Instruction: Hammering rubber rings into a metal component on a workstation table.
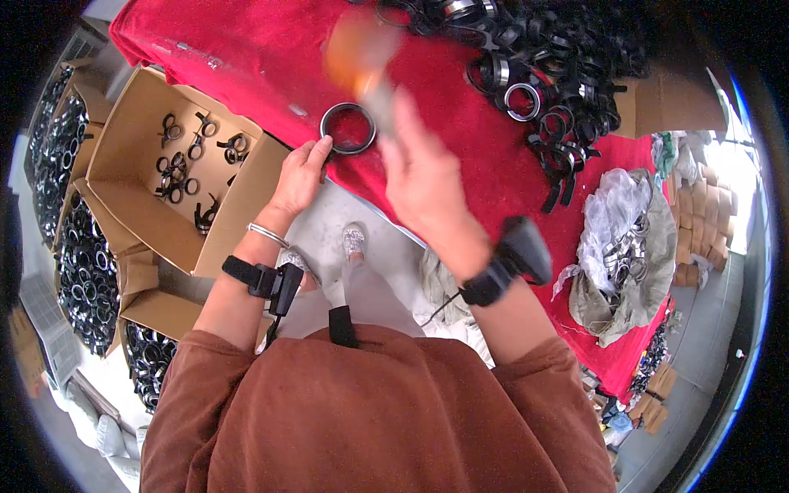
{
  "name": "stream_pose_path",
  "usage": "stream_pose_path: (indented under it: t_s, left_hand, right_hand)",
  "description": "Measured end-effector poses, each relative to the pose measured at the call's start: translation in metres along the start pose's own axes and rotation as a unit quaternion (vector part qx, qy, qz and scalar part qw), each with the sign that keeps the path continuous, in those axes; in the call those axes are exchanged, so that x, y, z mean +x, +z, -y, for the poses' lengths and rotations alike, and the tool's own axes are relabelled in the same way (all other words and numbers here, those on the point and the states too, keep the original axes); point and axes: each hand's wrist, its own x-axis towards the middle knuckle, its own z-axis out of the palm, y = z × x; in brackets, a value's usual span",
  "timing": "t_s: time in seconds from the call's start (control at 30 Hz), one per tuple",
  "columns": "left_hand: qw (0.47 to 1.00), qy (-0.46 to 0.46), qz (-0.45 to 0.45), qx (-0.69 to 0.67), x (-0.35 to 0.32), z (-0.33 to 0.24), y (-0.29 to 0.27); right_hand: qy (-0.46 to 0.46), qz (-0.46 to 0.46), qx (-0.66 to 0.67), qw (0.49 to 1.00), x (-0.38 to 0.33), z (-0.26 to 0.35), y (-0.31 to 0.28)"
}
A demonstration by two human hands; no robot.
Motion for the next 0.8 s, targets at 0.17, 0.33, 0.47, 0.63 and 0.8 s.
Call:
stream_pose_path:
  t_s: [0.17, 0.33, 0.47, 0.63, 0.8]
  left_hand:
    - [1.0, 0.004, 0.006, -0.005, -0.003, 0.008, 0.006]
    - [1.0, -0.007, -0.001, 0.018, 0.001, 0.008, 0.002]
    - [0.999, 0.014, -0.019, 0.032, 0.001, 0.01, 0.005]
    - [0.997, 0.017, -0.023, 0.075, -0.005, -0.002, 0.015]
    - [0.994, -0.014, -0.089, 0.067, -0.003, -0.001, 0.013]
  right_hand:
    - [0.123, 0.127, -0.007, 0.984, -0.01, -0.015, -0.01]
    - [0.066, 0.052, 0.073, 0.994, 0.03, 0.027, -0.029]
    - [-0.019, -0.03, 0.122, 0.992, 0.025, 0.019, -0.011]
    - [0.188, 0.13, 0.079, 0.97, 0.007, -0.012, -0.011]
    - [0.288, 0.054, 0.19, 0.937, 0.026, 0.024, -0.051]
